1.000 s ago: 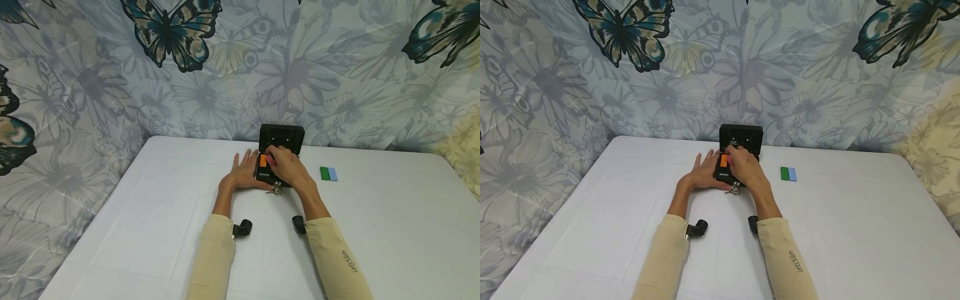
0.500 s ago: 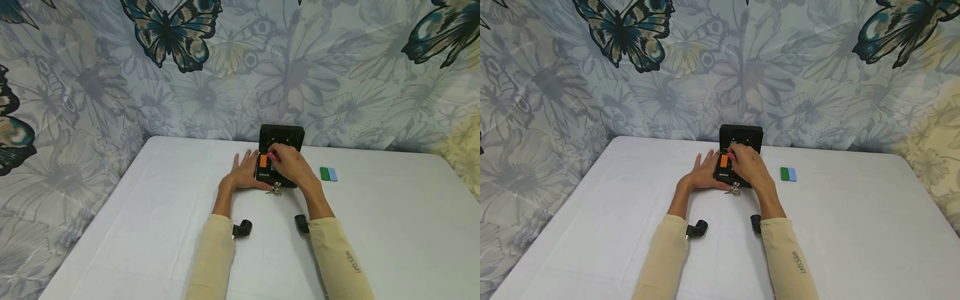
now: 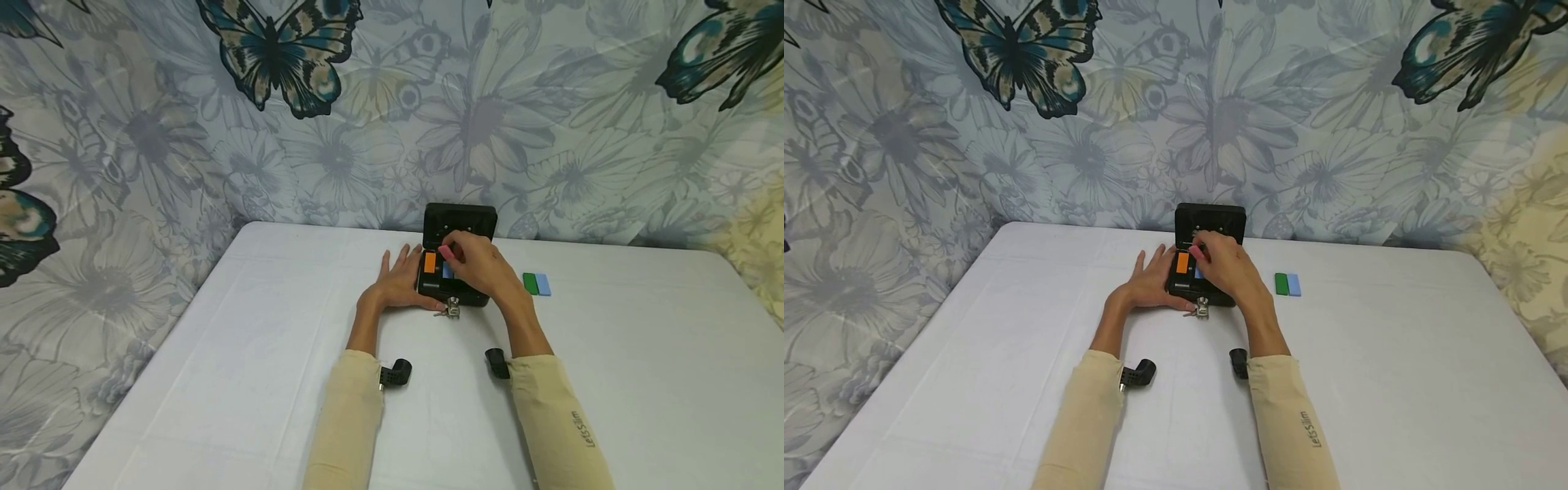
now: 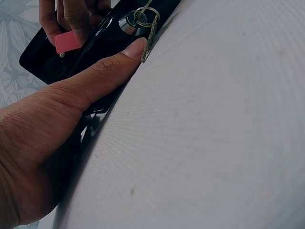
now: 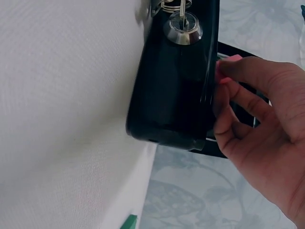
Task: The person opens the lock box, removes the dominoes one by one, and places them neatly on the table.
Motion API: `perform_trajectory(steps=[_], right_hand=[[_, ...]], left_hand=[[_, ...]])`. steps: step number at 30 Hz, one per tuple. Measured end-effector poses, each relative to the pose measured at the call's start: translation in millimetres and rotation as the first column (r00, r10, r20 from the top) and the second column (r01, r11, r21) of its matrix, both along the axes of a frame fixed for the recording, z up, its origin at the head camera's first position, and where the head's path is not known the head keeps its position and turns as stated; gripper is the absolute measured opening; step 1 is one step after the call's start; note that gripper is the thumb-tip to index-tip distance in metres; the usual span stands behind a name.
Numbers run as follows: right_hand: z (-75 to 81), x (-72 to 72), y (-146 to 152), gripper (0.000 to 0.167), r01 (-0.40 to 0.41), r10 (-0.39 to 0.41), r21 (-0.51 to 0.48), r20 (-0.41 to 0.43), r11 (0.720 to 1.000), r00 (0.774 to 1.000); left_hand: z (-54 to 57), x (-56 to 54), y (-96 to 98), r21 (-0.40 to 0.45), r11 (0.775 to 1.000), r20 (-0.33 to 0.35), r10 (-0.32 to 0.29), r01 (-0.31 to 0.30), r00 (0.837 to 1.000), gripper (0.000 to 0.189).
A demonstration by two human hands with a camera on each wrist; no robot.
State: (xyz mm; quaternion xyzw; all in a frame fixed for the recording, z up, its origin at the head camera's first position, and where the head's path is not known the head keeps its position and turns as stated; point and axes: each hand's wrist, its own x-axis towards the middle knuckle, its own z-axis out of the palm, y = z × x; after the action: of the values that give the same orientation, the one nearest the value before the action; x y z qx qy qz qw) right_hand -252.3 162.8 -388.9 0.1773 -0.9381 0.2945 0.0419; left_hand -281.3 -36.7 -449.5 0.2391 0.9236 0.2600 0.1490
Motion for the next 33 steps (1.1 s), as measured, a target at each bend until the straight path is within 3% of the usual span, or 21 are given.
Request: perform_trajectory(steps=[7,33], right_hand=[[0.8,0.3,5,0.037,-0.006,0.006,-0.013,0.018,1.000,1.000],[7.5,1.7,22,0.028,0.008,-0.008,-0.056,0.004,0.998,1.000]], left_hand=[[-2.9,-0.7,0.9,0.003,1.000,0.005,0.002,-0.002,1.000,0.130],[-14.8,-11.2,1.6,-0.018,1.000,0.011,0.005,-0.005,1.000,0.138]])
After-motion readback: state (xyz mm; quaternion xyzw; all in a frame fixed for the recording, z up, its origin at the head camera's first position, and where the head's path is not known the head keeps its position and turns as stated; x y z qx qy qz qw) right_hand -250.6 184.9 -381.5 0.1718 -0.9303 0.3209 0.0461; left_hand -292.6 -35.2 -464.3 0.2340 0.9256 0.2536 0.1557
